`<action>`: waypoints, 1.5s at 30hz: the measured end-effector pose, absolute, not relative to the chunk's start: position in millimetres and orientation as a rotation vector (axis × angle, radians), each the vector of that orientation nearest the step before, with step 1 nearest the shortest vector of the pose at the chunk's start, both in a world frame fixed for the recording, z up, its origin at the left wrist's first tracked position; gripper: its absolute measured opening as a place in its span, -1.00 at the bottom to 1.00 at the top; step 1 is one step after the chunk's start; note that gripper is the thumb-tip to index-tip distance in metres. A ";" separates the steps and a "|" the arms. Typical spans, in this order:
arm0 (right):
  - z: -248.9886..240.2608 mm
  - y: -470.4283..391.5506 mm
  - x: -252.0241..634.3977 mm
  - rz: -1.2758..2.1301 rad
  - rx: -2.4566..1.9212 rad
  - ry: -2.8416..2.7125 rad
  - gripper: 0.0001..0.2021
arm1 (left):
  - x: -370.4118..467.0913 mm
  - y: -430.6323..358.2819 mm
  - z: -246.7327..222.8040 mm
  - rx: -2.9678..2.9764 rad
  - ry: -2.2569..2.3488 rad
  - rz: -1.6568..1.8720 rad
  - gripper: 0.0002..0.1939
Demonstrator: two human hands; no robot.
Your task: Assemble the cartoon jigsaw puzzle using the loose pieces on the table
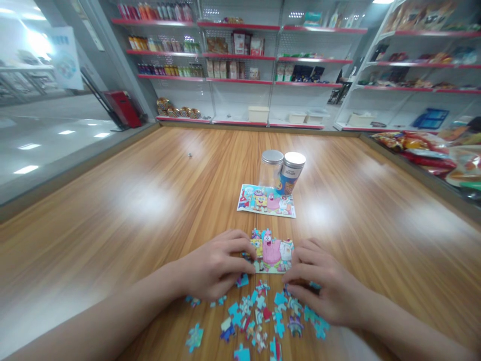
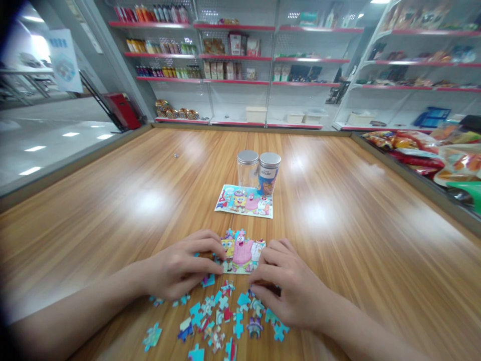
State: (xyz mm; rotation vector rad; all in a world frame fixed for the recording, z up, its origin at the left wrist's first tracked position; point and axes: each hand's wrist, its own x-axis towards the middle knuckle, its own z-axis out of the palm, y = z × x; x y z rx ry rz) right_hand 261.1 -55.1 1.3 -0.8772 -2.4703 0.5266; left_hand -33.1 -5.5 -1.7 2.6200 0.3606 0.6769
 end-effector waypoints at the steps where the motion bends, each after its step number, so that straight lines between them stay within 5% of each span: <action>1: 0.1 -55.0 261.5 0.525 -0.875 -2.459 -0.90 | -33.6 -4.5 -3.6 2.595 0.391 0.747 -0.66; 10: -12.8 -50.0 266.0 0.418 -1.106 -2.256 -0.74 | -46.8 22.3 -15.4 1.929 1.084 1.105 -0.79; 22: -14.1 -49.4 265.3 0.397 -1.182 -2.316 -0.71 | -41.6 12.0 -16.9 2.373 0.896 0.739 -0.68; 45: -4.6 -52.7 264.7 0.482 -1.130 -2.332 -0.72 | -41.1 13.0 -19.6 2.366 0.880 0.745 -0.71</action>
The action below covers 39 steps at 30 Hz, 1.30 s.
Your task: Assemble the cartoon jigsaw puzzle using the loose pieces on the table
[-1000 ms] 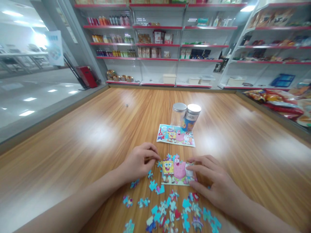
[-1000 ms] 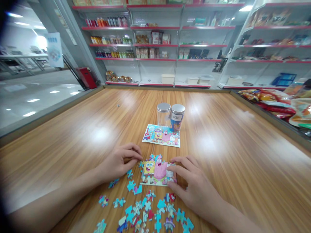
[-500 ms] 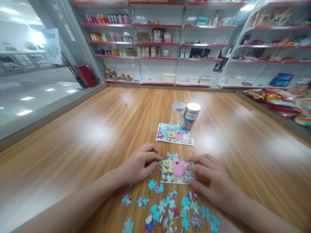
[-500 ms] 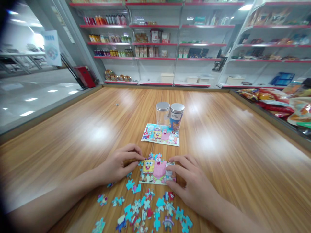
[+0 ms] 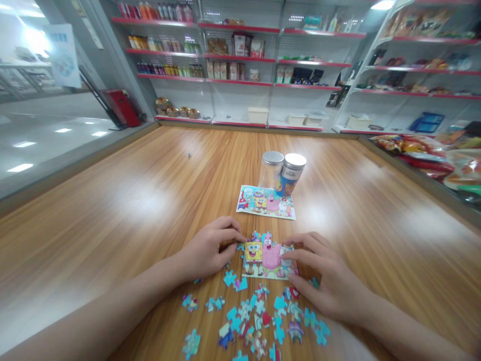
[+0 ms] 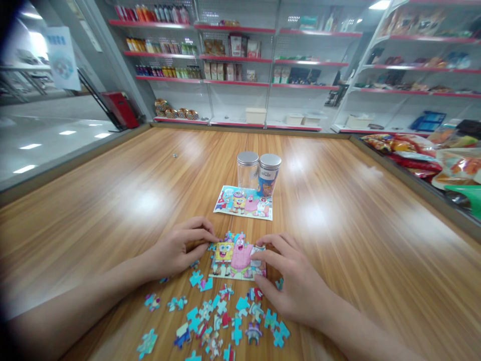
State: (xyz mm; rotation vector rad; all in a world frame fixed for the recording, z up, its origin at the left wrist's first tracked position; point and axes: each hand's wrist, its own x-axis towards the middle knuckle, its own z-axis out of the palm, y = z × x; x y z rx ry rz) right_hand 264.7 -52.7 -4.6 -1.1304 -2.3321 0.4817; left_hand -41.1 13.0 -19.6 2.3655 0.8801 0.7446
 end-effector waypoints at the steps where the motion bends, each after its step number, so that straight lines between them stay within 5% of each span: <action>1: -3.9 -53.0 264.7 0.492 -1.129 -2.332 -0.71 | -40.9 13.0 -19.5 2.366 0.878 0.746 -0.71; 39: 2.6 -51.5 266.7 0.485 -1.132 -2.354 -0.65 | -42.7 12.3 -20.9 2.388 0.877 0.707 -0.79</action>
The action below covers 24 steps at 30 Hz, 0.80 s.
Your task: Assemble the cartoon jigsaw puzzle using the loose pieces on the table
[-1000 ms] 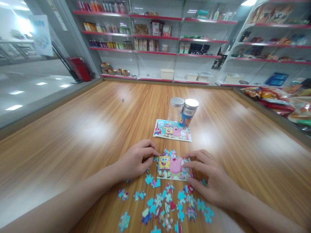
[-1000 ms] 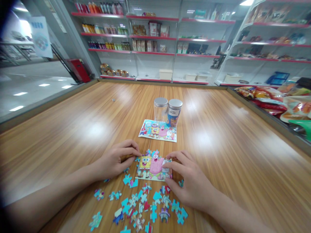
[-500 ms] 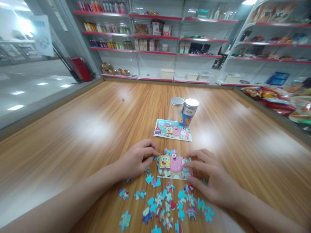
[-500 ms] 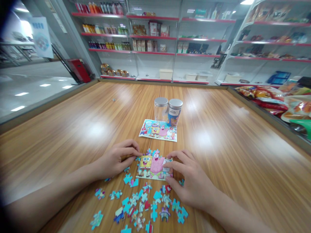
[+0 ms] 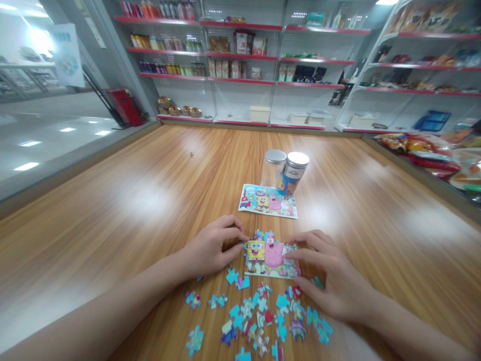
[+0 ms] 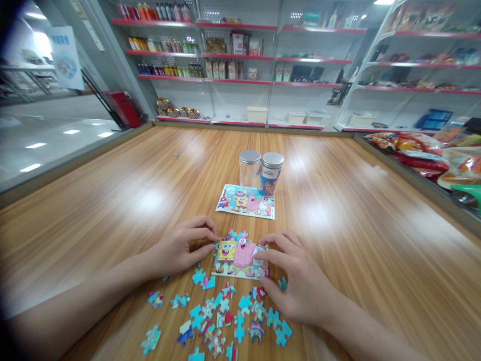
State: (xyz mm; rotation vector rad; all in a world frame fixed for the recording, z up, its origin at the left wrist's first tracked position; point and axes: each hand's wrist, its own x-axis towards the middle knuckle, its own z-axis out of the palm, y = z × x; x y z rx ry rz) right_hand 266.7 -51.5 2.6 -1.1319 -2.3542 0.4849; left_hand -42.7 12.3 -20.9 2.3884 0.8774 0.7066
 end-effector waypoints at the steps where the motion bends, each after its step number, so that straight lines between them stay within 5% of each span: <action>1: 2.7 -51.7 266.9 0.483 -1.133 -2.354 -0.65 | -42.7 12.3 -20.9 2.390 0.878 0.708 -0.79; 24: 0.2 -52.6 267.6 0.498 -1.132 -2.364 -0.69 | -42.5 12.2 -19.4 2.406 0.881 0.691 -0.79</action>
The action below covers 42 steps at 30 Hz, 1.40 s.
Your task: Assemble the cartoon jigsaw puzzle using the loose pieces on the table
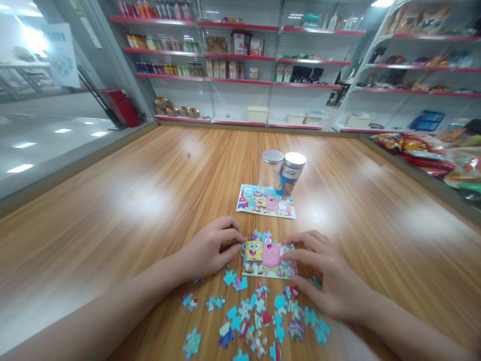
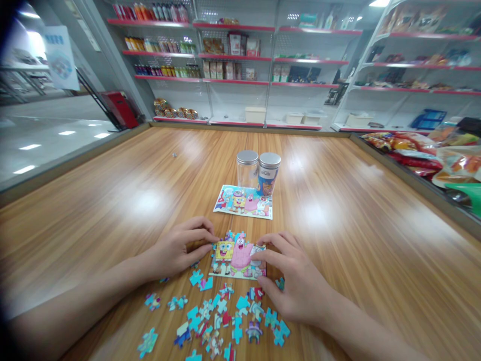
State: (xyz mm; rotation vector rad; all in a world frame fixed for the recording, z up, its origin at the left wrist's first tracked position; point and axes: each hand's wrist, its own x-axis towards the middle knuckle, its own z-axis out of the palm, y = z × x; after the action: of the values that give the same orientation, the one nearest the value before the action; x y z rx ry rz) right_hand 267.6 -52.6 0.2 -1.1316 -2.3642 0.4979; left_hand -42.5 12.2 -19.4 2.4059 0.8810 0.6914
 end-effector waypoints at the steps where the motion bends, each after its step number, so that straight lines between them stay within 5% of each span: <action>1: 0.6 -52.6 267.7 0.498 -1.128 -2.367 -0.69 | -42.7 12.0 -19.5 2.408 0.880 0.690 -0.79; 42: 0.1 -54.1 259.5 0.446 -1.164 -2.313 -0.68 | -42.9 11.9 -21.6 2.416 0.887 0.708 -0.80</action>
State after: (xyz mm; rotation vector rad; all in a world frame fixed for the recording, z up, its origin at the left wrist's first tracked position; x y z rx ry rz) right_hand 259.5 -54.1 0.1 -1.1637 -2.3131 0.4457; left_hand -42.9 11.9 -21.6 2.4159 0.8874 0.7079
